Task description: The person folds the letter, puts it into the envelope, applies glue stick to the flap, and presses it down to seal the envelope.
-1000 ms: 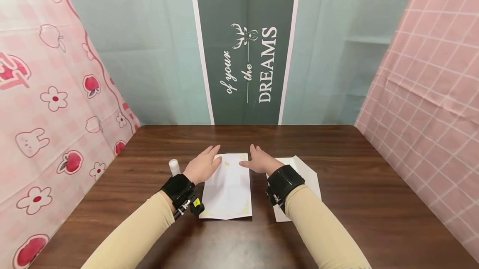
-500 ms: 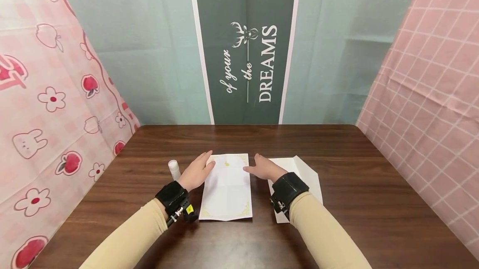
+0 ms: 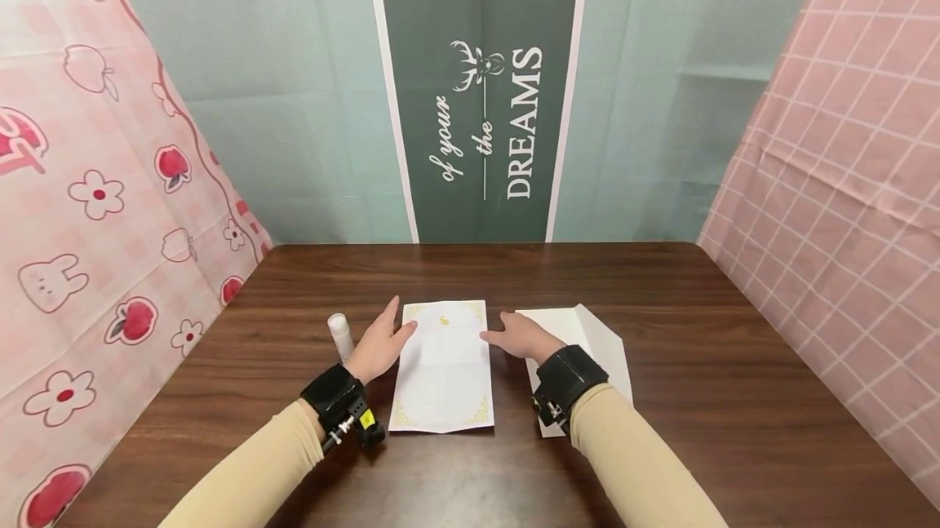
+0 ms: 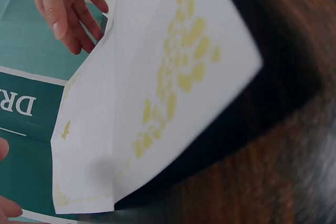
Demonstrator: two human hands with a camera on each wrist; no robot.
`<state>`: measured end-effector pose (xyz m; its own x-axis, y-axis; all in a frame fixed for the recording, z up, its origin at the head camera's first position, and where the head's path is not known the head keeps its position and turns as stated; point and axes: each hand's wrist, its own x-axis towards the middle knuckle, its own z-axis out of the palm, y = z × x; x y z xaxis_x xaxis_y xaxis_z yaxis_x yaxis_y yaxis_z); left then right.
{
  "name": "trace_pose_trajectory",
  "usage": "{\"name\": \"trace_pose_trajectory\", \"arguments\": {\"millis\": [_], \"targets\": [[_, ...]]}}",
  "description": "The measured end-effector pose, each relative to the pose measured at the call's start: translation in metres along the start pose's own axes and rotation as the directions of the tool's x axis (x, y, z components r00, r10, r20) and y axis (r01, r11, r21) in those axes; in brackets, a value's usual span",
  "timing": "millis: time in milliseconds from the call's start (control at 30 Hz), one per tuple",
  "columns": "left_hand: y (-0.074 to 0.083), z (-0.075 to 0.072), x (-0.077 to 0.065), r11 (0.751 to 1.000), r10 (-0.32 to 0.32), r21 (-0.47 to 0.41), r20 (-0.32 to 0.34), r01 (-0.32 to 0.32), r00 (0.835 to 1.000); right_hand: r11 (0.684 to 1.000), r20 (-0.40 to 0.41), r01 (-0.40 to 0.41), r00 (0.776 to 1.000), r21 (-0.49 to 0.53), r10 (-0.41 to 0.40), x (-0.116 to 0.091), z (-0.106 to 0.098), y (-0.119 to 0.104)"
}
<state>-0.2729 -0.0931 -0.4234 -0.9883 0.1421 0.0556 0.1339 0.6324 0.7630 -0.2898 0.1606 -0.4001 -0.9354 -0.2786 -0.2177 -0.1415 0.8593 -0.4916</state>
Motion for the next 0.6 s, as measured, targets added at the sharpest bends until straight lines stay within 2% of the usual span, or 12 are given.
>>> {"name": "trace_pose_trajectory", "arguments": {"millis": [200, 400, 600], "targets": [[-0.0053, 0.0033, -0.0003, 0.987, -0.088, -0.136, -0.012, 0.085, 0.996, 1.000, 0.016, 0.000, 1.000, 0.009, 0.000, 0.0010, 0.0063, 0.0034], [-0.0081, 0.0051, -0.0012, 0.973, -0.136, -0.190, 0.000, 0.133, 0.991, 0.999, 0.015, -0.022, 1.000, 0.031, 0.021, 0.0012, 0.0087, 0.0021], [-0.0092, 0.0062, 0.0014, 0.952, -0.167, -0.255, 0.024, 0.167, 0.986, 0.999, 0.011, -0.003, 1.000, 0.046, 0.002, 0.0020, 0.0096, 0.0024]]}}
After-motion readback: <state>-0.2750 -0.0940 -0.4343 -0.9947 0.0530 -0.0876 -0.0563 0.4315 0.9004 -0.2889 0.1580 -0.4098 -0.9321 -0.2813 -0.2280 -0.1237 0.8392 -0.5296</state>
